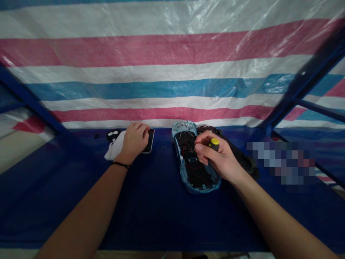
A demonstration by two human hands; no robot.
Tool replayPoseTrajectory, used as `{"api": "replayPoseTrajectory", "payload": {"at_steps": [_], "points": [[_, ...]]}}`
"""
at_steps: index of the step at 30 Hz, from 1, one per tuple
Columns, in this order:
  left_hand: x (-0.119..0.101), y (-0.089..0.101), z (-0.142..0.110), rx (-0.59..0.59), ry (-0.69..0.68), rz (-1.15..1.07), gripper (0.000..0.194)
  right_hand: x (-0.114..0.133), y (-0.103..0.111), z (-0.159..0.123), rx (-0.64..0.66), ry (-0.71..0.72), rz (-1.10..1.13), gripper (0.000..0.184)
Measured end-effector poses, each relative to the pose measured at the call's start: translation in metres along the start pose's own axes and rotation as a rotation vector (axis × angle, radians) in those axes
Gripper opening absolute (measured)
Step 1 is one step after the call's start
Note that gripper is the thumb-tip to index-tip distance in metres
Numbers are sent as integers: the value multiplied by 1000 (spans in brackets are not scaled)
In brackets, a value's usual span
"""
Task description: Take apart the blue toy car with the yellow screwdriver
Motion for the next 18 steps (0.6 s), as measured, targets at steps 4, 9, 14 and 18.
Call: {"api": "replayPoseTrajectory", "payload": {"at_steps": [4, 9, 14, 18], "points": [[-10, -12, -3, 107, -90, -58, 26, 0, 1, 0, -22, -2, -17, 25], [-28, -33, -7, 217, -167, -106, 27, -2, 3, 0, -35, -17, -36, 24], [-42, -40, -6, 292, -237, -123, 36, -5, 4, 0, -47, -21, -44, 22], [-49, -44, -7, 368, -270, -88, 39, -3, 3, 0, -66, -11, -34, 18]]}}
Point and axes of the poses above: each hand's wrist, its own z-axis towards the middle knuckle, its own y-axis out of the back of the hand, x = y × z, the point moved 4 cm from there along z, towards the middle knuckle, and after that the axes turned 5 degrees about -z, right-handed, at the moved point
